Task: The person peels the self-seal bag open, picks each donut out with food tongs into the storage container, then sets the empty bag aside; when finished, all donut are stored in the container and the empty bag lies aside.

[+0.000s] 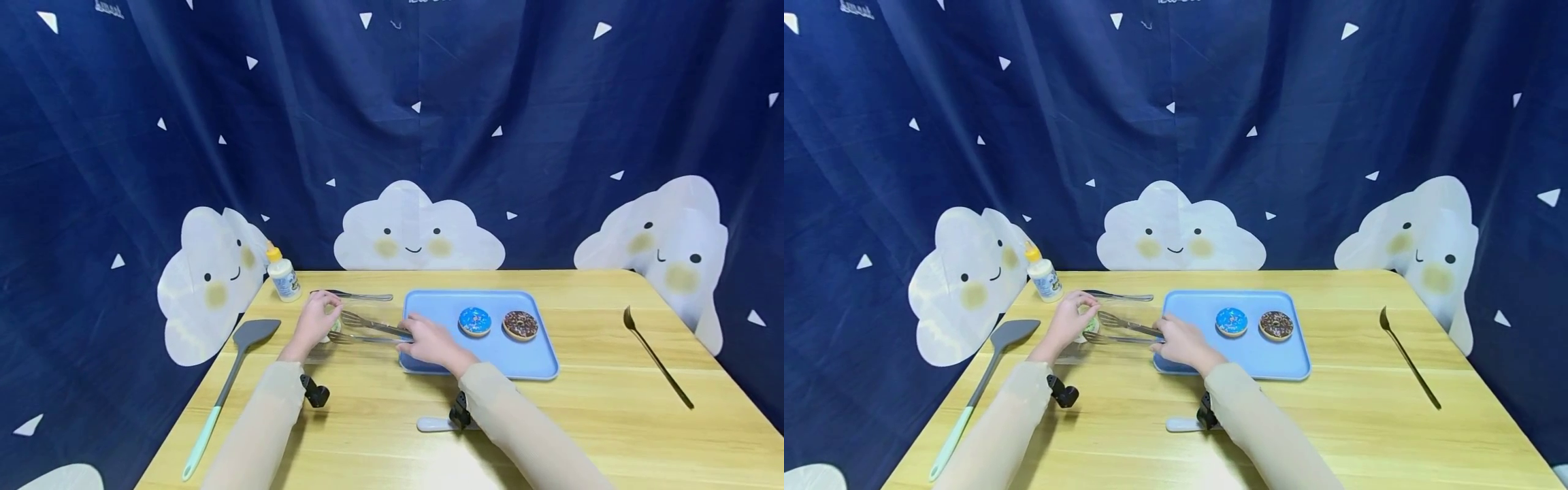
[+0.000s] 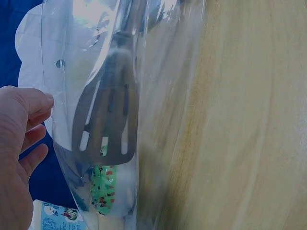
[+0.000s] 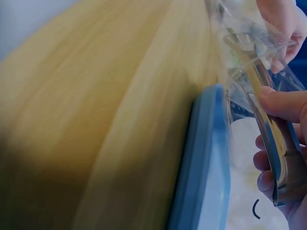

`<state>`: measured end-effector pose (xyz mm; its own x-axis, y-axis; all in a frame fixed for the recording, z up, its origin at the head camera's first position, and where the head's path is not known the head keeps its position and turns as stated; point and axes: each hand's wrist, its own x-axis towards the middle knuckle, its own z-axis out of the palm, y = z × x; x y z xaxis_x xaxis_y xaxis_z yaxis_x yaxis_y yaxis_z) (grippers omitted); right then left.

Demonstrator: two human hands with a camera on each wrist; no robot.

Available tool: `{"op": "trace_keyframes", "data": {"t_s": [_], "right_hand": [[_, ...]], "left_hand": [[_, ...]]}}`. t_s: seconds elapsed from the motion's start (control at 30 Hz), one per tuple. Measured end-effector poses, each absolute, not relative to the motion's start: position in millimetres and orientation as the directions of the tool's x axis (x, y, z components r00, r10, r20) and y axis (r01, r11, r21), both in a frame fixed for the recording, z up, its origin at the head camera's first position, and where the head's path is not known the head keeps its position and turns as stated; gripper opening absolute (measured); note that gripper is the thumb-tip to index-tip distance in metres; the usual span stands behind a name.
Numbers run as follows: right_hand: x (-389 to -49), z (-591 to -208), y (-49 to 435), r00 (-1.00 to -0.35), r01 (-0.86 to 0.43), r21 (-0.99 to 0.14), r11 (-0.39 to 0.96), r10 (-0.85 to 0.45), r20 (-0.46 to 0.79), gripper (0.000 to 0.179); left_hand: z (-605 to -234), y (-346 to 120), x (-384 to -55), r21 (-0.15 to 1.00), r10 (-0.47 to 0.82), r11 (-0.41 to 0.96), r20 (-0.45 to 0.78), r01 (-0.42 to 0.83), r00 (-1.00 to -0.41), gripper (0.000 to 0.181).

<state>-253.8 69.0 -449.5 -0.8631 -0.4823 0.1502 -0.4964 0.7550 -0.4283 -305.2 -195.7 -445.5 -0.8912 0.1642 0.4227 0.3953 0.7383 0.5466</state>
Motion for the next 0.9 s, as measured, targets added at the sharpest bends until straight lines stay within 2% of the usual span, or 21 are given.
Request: {"op": "trace_keyframes", "data": {"t_s": [0.57,0.9], "right_hand": [[-262.4,-438.6,50.7,-0.855,-0.513,-0.346,0.786,-0.504,0.123,0.044],[-268.1,-444.5,42.7,-0.846,-0.531,-0.294,0.795,-0.516,0.133,0.045]], "left_hand": [[-445.3,-196.1,-305.7,0.541,0.167,0.738,0.432,0.403,-0.886,0.01],[-446.8,-195.0,-306.7,0.526,0.177,0.745,0.437,0.41,-0.882,0.008]]}}
